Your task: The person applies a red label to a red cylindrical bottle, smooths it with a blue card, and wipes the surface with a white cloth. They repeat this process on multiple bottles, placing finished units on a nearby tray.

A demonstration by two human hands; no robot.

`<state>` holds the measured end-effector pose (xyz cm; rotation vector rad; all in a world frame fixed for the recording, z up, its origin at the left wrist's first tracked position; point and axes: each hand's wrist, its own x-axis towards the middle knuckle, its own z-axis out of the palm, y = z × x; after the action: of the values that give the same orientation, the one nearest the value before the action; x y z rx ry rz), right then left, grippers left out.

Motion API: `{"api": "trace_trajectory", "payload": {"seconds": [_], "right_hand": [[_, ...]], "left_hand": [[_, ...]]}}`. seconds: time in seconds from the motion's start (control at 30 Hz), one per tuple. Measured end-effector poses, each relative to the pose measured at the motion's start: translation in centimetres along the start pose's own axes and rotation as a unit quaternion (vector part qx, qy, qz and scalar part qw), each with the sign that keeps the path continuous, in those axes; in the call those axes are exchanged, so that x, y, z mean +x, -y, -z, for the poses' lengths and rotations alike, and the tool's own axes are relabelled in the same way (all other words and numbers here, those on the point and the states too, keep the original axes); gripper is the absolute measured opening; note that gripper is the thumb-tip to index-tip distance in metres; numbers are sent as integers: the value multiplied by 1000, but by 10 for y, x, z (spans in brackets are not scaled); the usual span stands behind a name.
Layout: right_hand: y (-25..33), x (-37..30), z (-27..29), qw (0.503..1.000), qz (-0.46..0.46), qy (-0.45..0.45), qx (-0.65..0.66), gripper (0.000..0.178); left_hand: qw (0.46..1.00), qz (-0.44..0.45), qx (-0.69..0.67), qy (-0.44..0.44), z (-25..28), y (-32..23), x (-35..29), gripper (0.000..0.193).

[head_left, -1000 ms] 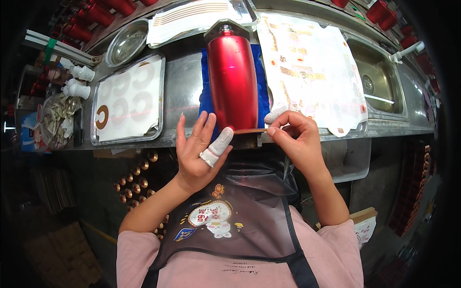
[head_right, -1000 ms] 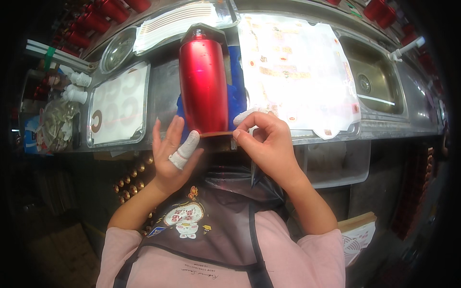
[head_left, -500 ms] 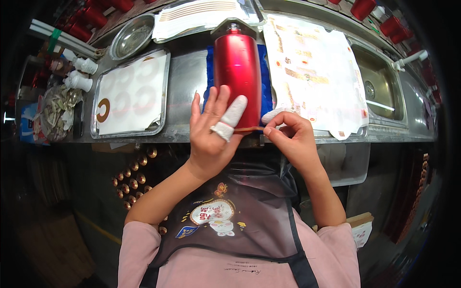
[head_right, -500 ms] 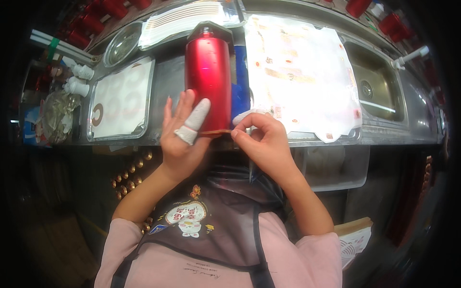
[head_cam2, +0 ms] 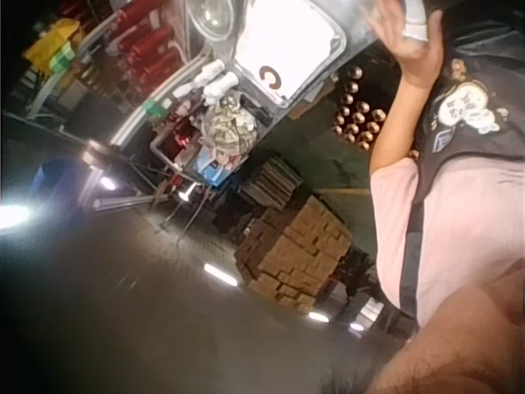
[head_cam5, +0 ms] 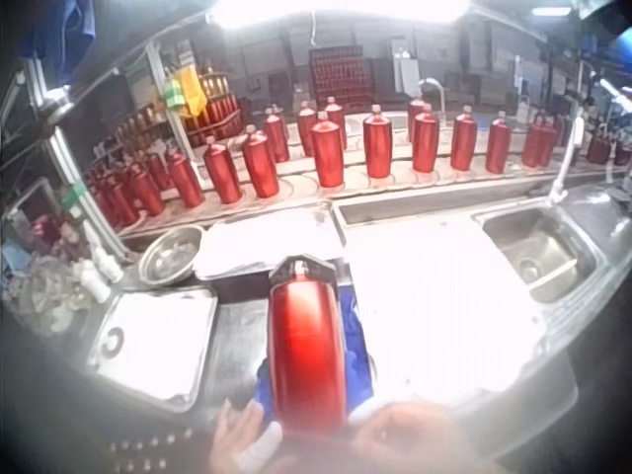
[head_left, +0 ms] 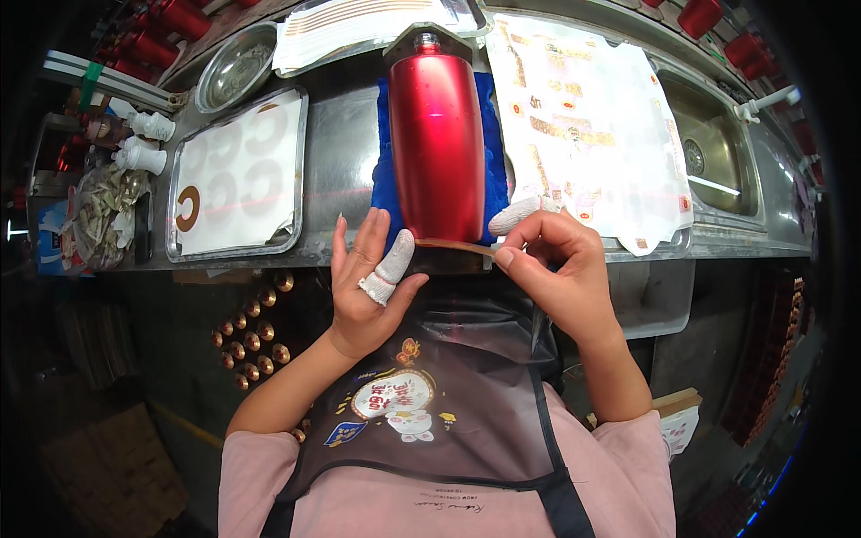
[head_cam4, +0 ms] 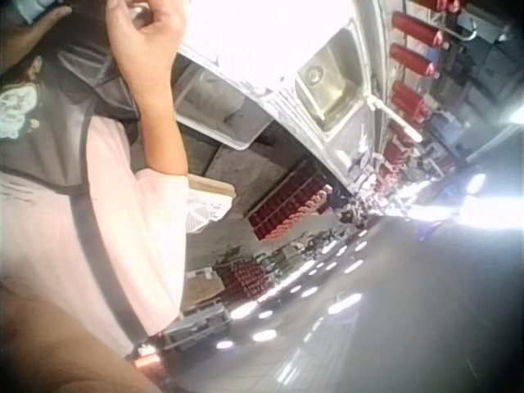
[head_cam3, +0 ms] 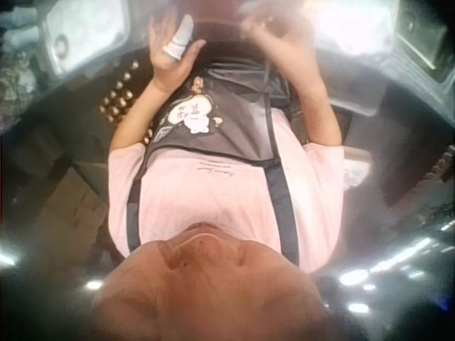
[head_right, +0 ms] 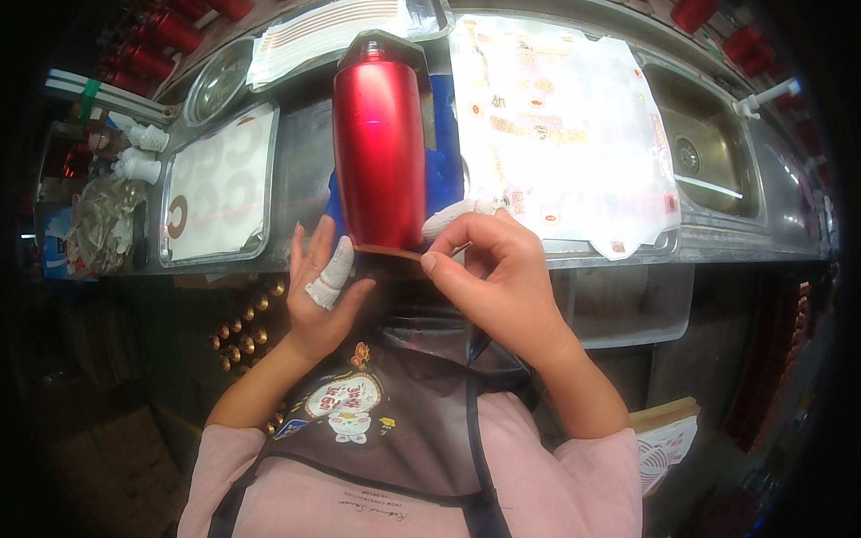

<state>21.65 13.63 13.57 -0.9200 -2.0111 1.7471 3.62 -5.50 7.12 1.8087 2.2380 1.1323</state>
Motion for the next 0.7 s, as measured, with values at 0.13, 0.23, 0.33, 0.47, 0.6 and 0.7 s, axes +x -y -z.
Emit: {"api": "trace_trajectory", "payload": {"seconds": [0.13,0.23,0.33,0.47,0.6,0.7], "right_hand": [[-7,5,1,998,-53,-2,34,10],[-11,9,1,998,-57,-2,32,10],[-13,9,0,997,-64,-2,32,9],[-14,9,-1,996,-66,-2,52,9],[-16,12,-2,996,-71,-2,54,9],[-19,14,-3,996,-73,0,48,8]], "left_hand": [[999,-26,21,-4,0,0,4,51],[999,-34,24,-6,2,-3,10,47],[998,-51,33,-10,3,-5,15,45],[996,-68,54,-9,5,-9,22,46],[991,-94,90,-21,6,-17,33,49],[983,-113,141,-31,5,-29,43,45]]}}
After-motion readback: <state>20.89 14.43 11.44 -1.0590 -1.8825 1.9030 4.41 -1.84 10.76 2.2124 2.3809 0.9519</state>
